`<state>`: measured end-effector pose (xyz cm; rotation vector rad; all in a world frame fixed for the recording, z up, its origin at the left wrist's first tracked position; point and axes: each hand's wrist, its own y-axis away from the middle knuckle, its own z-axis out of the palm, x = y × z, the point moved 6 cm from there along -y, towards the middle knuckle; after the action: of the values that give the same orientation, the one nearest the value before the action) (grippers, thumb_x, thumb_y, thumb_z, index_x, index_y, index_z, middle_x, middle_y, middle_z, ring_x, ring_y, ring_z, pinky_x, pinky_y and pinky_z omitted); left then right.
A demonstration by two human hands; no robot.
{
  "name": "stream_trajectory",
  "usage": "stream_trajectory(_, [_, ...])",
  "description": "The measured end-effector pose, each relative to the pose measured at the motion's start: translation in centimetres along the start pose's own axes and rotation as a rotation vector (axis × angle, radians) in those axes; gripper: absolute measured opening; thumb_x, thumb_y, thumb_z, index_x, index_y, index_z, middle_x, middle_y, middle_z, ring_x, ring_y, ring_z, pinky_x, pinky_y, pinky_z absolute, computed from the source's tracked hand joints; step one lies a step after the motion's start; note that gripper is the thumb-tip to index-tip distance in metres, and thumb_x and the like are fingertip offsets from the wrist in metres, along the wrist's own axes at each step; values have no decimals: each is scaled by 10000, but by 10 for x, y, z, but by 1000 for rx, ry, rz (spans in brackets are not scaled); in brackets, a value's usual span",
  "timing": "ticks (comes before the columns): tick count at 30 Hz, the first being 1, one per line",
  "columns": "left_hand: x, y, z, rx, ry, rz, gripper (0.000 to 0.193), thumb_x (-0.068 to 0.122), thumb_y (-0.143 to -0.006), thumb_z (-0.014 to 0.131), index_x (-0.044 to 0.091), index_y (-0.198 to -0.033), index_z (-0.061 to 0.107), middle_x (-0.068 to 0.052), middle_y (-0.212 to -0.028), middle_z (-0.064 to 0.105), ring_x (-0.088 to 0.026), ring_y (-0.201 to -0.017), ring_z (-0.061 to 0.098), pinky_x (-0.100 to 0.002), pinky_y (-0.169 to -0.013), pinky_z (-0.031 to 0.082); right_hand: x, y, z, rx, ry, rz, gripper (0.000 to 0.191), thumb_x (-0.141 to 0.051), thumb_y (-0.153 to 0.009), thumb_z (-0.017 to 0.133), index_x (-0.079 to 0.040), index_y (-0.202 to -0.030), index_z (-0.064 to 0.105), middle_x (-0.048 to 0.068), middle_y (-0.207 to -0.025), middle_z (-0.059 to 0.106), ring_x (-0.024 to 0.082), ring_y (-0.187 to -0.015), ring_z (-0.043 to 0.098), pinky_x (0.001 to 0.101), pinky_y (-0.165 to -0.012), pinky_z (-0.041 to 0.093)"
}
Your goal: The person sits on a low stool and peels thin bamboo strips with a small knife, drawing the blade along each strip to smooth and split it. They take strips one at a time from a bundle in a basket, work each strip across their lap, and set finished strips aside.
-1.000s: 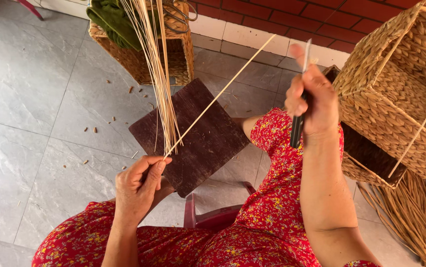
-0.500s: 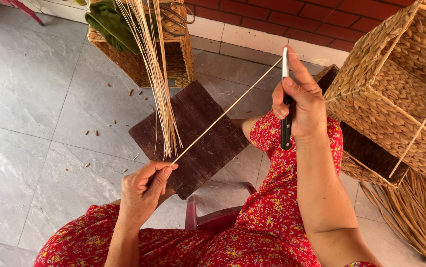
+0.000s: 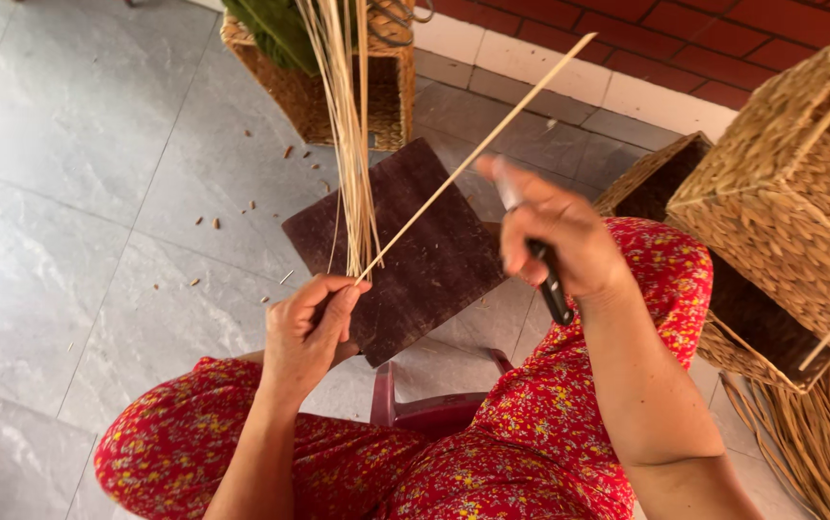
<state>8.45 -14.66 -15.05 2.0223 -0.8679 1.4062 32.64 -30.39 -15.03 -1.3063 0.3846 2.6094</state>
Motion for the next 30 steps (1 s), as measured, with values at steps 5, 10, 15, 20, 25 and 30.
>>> stream_trajectory(5, [3, -1, 5, -50, 26, 1, 141, 144, -991, 672, 44, -1026, 765, 46, -568, 563, -13, -484, 493, -215, -425, 382, 37, -11, 38, -113, 291, 209, 585, -186, -1031, 550, -49, -1579, 401, 79, -707, 692, 87, -515, 572, 205, -482, 455])
stream_trajectory(10, [8, 3, 4, -54, -25, 40, 120, 137, -995, 674, 61, -1020, 763, 40, -555, 538, -14, -482, 494, -218, -431, 383, 48, -15, 34, -88, 203, 179, 500, -167, -1050, 563, -33, -1527, 501, 80, -722, 664, 81, -562, 570, 208, -477, 430])
stream_trajectory(15, [11, 6, 3, -56, -19, 95, 111, 135, -997, 676, 63, -1025, 755, 48, -591, 565, -11, -498, 504, -213, -438, 396, 46, -11, 28, -43, 160, 161, 488, -157, -1037, 589, -32, -1505, 525, 76, -696, 646, 80, -540, 554, 209, -454, 410])
stream_trajectory(20, [7, 7, 2, -79, 28, 80, 111, 126, -998, 675, 64, -1025, 763, 45, -577, 543, -14, -491, 469, -226, -425, 362, 31, -9, 18, 84, 183, 127, 486, -140, -1017, 605, -11, -1482, 552, 71, -690, 627, 90, -553, 560, 214, -443, 402])
stream_trajectory(25, [8, 8, 0, -85, -20, 99, 103, 116, -989, 682, 67, -1011, 770, 38, -570, 546, -14, -483, 467, -230, -426, 351, 17, -5, 6, 129, 163, 89, 479, -135, -1007, 613, 1, -1463, 565, 86, -670, 618, 97, -536, 539, 217, -434, 382])
stream_trajectory(30, [8, 9, -6, -82, -57, 99, 98, 110, -965, 692, 65, -1007, 769, 43, -651, 677, -6, -505, 537, -211, -427, 391, -3, 1, -12, 131, 13, -36, 460, -102, -1014, 624, 7, -1458, 571, 86, -670, 595, 106, -521, 498, 224, -451, 368])
